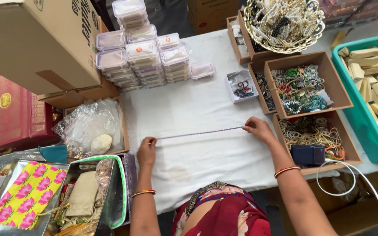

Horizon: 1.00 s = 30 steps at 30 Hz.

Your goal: The person picks up a gold-colored bracelet from a box, places it into a small plastic bag, and then puts the bag into a beige cloth pouch. They repeat this process with a beaded necklace, placing it in a plastic bag and then into a cloth pouch.

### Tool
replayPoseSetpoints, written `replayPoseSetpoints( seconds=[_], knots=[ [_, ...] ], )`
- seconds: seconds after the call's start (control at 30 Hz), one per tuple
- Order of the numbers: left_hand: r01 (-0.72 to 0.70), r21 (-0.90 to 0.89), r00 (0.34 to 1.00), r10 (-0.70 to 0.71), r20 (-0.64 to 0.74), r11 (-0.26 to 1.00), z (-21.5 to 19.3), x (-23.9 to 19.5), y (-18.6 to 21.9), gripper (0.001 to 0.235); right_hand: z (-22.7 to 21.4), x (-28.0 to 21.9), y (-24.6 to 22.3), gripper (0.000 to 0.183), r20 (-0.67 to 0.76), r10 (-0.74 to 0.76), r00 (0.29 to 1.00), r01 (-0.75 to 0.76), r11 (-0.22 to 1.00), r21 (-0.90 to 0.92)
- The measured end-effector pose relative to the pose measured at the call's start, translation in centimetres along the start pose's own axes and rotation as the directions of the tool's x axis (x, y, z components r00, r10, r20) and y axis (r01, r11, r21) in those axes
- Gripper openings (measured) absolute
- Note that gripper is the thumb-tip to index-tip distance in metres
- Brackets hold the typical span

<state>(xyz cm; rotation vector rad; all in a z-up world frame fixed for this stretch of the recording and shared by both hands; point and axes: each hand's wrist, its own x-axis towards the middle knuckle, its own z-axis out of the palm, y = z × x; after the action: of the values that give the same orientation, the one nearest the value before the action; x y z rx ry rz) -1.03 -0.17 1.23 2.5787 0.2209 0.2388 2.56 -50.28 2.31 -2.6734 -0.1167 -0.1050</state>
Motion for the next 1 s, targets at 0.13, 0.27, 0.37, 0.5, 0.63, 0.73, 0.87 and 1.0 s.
replayPoseSetpoints(
  seconds=[0.13,0.27,0.37,0.5,0.63,0.73,0.87,1.0],
  knots=[
    [0.395,-0.545,0.918,-0.294,0.265,0.74,-1.2,1.2,-2.1,0.018,-1.6,0.6,1.4,0.014,0.522,0.238,0.819,-0.563,0.503,0.655],
    [0.361,-0.511,0.931,-0.274,0.24,0.78,-2.1,1.6,-2.0,0.015,-0.1,1.9,3.4,0.014,0.552,0.282,0.785,-0.619,0.391,0.681],
    [0.097,-0.481,0.995,-0.101,0.017,0.871,0.2,1.4,-3.3,0.014,1.3,2.7,3.6,0.025,0.369,0.33,0.869,-0.495,0.551,0.672],
    [0.231,-0.003,0.959,-0.228,0.167,0.973,0.2,-0.1,1.2,0.025,4.1,2.0,-0.4,0.027,0.082,0.408,0.909,-0.401,0.805,0.438],
    [-0.113,0.299,0.977,0.051,0.208,0.948,5.2,-1.1,5.2,0.062,10.5,0.4,-7.8,0.037,-0.129,-0.235,0.964,0.218,0.967,-0.132],
    [-0.242,0.307,0.939,0.142,0.313,0.92,6.1,-2.2,8.1,0.062,11.6,-1.2,-13.5,0.068,0.106,-0.367,0.924,0.379,0.916,-0.135],
    [-0.273,0.245,0.892,0.149,0.428,0.93,4.4,-2.4,7.4,0.063,10.9,-1.5,-12.4,0.076,0.248,-0.326,0.912,0.366,0.921,-0.136],
    [-0.245,0.179,0.938,0.186,0.293,0.953,5.2,-3.4,-0.5,0.061,6.3,-1.4,-5.3,0.071,0.277,-0.105,0.955,0.198,0.923,-0.33]
  ],
)
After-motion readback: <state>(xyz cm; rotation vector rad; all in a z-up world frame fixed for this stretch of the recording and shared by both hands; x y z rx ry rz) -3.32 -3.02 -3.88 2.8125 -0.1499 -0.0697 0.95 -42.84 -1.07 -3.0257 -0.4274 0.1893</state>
